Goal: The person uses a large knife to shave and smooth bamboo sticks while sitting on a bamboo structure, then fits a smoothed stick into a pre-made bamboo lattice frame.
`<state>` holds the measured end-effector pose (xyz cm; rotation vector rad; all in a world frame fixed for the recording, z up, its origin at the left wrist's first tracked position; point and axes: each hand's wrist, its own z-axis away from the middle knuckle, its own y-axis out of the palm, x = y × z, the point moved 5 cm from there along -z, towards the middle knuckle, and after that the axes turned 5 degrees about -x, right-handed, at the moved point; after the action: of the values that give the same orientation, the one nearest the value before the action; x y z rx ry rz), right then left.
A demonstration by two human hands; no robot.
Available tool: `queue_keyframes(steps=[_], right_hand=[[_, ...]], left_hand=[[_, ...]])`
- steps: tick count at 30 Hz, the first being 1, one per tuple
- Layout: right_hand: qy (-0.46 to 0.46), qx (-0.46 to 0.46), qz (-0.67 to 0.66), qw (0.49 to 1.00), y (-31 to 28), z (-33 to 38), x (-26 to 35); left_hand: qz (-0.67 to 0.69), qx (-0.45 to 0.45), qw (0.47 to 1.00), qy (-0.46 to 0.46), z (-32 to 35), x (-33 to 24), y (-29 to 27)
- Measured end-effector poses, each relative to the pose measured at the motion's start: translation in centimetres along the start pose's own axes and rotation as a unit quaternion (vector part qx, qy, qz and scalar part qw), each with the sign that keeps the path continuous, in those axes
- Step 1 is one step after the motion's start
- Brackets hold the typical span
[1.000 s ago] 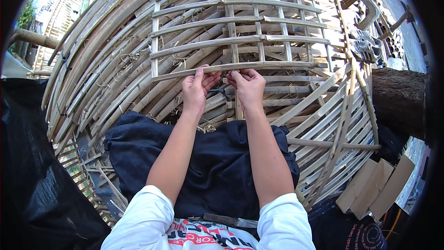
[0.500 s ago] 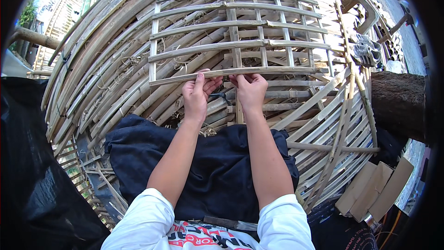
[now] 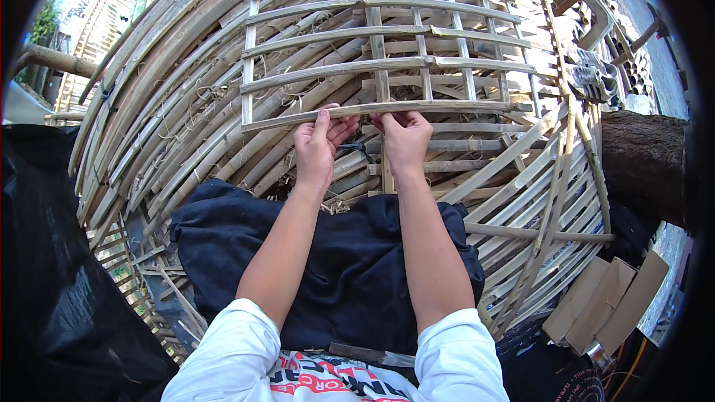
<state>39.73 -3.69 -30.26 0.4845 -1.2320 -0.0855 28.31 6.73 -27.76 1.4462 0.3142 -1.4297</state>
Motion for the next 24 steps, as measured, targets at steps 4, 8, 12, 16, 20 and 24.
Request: queue_keyframes(steps=[4, 8, 12, 16, 20, 24], right_hand=[[0.011, 0.001, 0.000, 1.000, 0.0, 0.1, 0.1], [0.036, -0.003, -0.025, 0.999, 0.1, 0.4, 0.0], [0.046, 0.001, -0.022, 0.999, -0.1, 0.5, -0.3], [0.039, -0.001, 0.001, 0.999, 0.0, 0.6, -0.4], [0.022, -0.019, 0.032, 0.999, -0.7, 0.1, -0.9], [0.048, -0.016, -0.002, 0.999, -0.7, 0.2, -1.1]], left_hand=[[-0.007, 0.001, 1.000, -0.001, -0.2, 0.2, -0.2], [-0.001, -0.006, 1.000, -0.007, -0.5, 0.9, -0.5], [0.007, -0.010, 1.000, -0.011, -0.9, 1.3, -0.7], [0.007, -0.015, 1.000, -0.018, -1.5, 1.8, -1.0], [0.013, -0.005, 1.000, -0.022, -1.7, 2.7, -1.0], [0.006, -0.004, 1.000, -0.019, -1.9, 3.1, -1.4]])
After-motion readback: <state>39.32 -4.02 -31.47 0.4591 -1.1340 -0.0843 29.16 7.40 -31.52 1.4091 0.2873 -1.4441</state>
